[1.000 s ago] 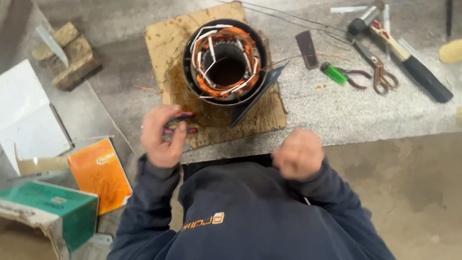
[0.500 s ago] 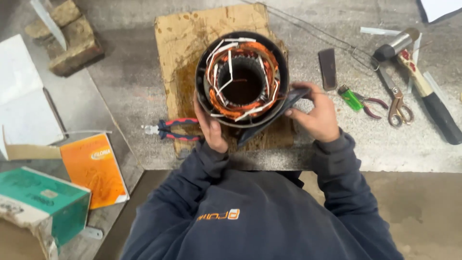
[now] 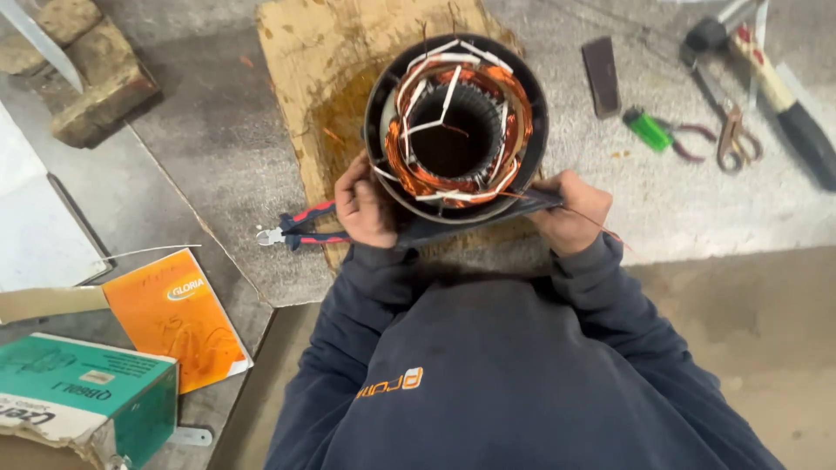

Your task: The person winds copper wire around a motor stator, securing the coils with white ties. They use pliers to cut the wire and ties, and a lighter to heat the wire ends. The person also twists and connects wire ends together.

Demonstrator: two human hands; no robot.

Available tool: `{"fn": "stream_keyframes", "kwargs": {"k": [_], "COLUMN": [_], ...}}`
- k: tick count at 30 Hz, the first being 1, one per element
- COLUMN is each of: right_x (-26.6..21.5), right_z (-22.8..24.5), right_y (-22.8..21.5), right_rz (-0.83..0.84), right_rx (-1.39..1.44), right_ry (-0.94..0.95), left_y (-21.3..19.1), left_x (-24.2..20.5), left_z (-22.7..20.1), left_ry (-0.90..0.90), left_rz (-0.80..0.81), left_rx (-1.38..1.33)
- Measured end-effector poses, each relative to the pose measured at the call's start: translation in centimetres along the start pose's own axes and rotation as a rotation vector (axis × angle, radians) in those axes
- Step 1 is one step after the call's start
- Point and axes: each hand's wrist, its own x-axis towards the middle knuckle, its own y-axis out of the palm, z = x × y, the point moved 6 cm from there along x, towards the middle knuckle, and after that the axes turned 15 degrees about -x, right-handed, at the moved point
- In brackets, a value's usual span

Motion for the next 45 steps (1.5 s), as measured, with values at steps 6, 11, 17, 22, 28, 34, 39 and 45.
{"fn": "stream_keyframes", "kwargs": {"k": [6, 11, 17, 22, 28, 34, 39, 45], "right_x": [-2.4, -4.8, -7.7, -5.2, 1.0, 3.0, 2.3, -0.4], "right_z": [2.1, 3.0, 3.3, 4.9, 10.5, 12.4, 10.8, 7.4], "right_y": [-0.4, 0.1, 1.3, -1.5, -5.7, -5.9, -7.0, -13.5], "right_rz": [-0.072, -0.050, 0.021, -0.013, -0.055, -0.023, -0.035, -0.112], "right_rx": [0.010, -0.051, -0.037, 0.057, 0.063, -0.088, -0.027, 0.108], "right_ry": [0.141, 0.182, 0.043, -0.203, -0.493, -0.664, -0.832, -0.879], "left_y": [5.9, 2.8, 3.8, 5.0, 5.0, 5.2, 5.2, 5.5], "left_x": [-2.8, -2.9, -1.2, -1.1, -1.2, -1.2, -1.5, -1.3], "left_z": [-6.7, -4.6, -5.9, -6.1, -5.9, -6.5, -6.1, -6.4], "left_ry": [0.141, 0.135, 0.167, 0.020, -0.017, -0.033, -0.114, -0.074], "left_rz": [0.253, 0.178, 0.067, 0.067, 0.121, 0.104, 0.093, 0.144], "left_rx": [0.033, 0.017, 0.094, 0.030, 0.116, 0.256, 0.142, 0.150]}}
